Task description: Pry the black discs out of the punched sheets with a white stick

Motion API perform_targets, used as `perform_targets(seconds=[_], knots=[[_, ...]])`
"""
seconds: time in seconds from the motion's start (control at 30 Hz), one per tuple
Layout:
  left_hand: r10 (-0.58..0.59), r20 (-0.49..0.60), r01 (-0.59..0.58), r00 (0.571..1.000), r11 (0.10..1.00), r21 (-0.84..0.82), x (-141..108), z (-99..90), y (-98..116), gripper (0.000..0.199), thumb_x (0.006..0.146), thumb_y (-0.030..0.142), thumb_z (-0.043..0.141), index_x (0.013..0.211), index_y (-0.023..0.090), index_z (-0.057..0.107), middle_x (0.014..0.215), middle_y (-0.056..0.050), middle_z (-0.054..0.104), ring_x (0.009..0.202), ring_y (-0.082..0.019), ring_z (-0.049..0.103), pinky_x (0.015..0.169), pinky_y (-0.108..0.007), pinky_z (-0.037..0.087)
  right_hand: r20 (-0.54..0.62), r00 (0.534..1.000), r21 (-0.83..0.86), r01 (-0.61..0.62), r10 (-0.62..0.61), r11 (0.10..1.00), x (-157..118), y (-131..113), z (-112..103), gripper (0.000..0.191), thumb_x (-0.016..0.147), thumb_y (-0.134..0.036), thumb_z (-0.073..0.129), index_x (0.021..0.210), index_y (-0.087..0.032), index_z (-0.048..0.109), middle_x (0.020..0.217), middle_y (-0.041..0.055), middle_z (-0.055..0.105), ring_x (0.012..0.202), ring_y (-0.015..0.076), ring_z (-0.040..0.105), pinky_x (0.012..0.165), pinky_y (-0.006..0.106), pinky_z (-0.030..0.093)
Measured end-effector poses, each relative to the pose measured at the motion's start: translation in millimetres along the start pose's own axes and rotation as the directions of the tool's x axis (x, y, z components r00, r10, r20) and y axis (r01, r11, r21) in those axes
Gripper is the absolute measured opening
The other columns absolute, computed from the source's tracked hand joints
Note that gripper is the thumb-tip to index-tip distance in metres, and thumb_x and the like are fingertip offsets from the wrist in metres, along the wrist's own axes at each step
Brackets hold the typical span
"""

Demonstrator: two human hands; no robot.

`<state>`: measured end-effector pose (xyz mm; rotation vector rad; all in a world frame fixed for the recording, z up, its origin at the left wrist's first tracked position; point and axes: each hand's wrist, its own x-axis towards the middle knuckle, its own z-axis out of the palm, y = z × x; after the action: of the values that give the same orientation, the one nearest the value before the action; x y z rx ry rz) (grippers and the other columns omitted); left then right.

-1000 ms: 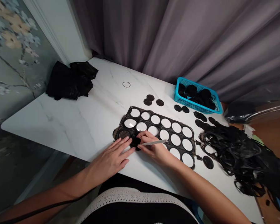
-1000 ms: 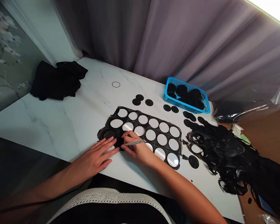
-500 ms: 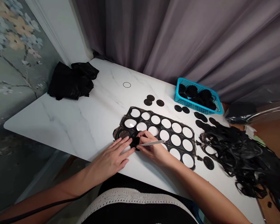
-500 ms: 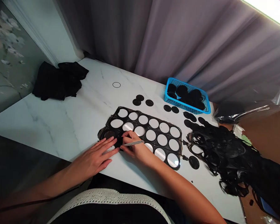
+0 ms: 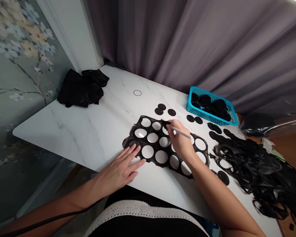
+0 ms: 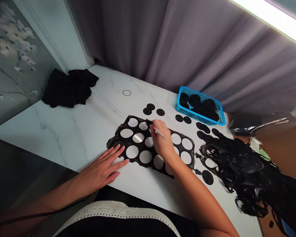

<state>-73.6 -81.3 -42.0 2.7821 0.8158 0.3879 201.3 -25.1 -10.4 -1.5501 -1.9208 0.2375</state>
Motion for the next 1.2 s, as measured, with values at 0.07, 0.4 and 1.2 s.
perform_targets(seconds=[0.07,0.4,1.2], knots=[[-0.029,-0.048,0.03,0.998,1.0,0.007,-3,-2.5,1,0.044,0.1,0.021,0.05,0.144,0.021,0.048,0.158,-0.013,0.036,0.146,-0.031,0.033,0.113,-0.05,0.042,0.098,0.991,0.055,0.088,-0.093,0.995,3,-16,11,0.013,0.097,-0.016,0.044,0.086,-0.023,0.047,0.088,0.0064,0.057,0.079,0.0205,0.053,0.07,0.033,0.045],[-0.119,-0.181,0.142,0.976,0.982,0.124,-19,-9.7,0,0.032,0.1,0.019,0.048,0.128,0.009,0.06,0.133,-0.016,0.06,0.13,-0.028,0.053,0.107,-0.045,0.05,0.401,0.884,0.505,0.004,-0.239,0.863,-21,-52,52,0.016,0.093,-0.014,0.054,0.079,-0.021,0.049,0.105,0.0081,0.057,0.097,0.0192,0.055,0.081,0.032,0.048],[-0.014,-0.163,0.037,0.986,0.989,0.142,-16,-5.8,-14,0.03,0.097,0.009,0.045,0.121,0.006,0.062,0.124,-0.018,0.064,0.127,-0.03,0.056,0.106,-0.046,0.05,0.377,0.905,0.511,-0.028,-0.194,0.859,-27,-55,60,0.018,0.093,-0.016,0.056,0.076,-0.021,0.051,0.105,0.0092,0.054,0.11,0.023,0.053,0.09,0.039,0.048]])
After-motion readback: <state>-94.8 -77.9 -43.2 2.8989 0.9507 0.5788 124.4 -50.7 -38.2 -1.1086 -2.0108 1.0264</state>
